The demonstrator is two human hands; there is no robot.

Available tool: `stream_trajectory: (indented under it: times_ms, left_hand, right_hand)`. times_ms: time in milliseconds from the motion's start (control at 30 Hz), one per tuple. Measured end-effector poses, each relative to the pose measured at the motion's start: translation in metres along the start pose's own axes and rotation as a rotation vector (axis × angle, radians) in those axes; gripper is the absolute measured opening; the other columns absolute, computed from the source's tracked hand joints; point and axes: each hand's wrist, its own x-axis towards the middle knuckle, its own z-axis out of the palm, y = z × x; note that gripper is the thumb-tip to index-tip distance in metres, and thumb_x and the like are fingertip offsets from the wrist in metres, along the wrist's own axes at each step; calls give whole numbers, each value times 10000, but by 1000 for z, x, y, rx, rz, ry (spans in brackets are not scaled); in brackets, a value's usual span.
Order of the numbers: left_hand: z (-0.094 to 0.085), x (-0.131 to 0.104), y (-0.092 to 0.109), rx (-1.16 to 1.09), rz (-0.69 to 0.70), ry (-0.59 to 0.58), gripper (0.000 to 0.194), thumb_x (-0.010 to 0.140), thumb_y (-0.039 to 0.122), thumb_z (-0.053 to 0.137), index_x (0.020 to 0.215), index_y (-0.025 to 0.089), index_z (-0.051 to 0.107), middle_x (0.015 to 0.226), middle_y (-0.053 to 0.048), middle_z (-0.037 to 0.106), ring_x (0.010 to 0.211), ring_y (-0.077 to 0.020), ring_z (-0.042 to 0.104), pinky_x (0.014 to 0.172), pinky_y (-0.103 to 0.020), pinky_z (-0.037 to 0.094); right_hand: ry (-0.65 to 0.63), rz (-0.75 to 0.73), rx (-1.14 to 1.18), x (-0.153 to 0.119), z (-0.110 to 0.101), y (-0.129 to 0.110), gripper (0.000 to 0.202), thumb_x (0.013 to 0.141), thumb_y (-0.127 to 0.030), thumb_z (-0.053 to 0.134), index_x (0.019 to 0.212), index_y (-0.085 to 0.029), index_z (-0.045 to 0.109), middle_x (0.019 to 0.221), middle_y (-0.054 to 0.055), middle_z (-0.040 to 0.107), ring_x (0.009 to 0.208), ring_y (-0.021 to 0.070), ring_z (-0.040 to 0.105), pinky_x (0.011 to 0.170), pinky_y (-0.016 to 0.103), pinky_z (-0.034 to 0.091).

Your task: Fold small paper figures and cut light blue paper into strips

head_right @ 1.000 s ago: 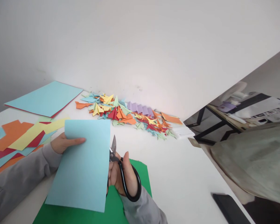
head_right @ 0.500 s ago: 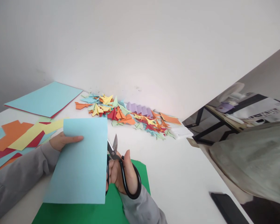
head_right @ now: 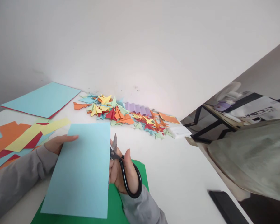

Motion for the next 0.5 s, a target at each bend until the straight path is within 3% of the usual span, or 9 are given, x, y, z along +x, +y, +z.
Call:
stream_trajectory:
  times_ms: [100,300,500]
  left_hand:
    - [-3,0,3,-58,-12,-4,333,513,278,733,809,135,686,743,-105,696,647,-266,648,601,-357,530]
    - [0,3,0,53,-1,13,392,478,244,767,833,107,670,743,-113,694,611,-244,645,581,-338,534]
    - [1,6,-3,55,53,104,487,404,246,798,853,110,666,753,-114,694,636,-272,648,562,-353,540]
  right_hand:
    - [-49,-3,34,-1,1,-3,708,717,-689,370,1244,-220,427,804,77,669,668,202,625,551,304,469]
    - [-73,9,57,0,1,0,679,733,-685,341,1216,-224,463,884,90,669,735,210,629,600,325,484]
    - [-56,10,104,0,1,1,728,702,-672,430,1266,-211,410,805,77,678,634,195,619,545,298,470]
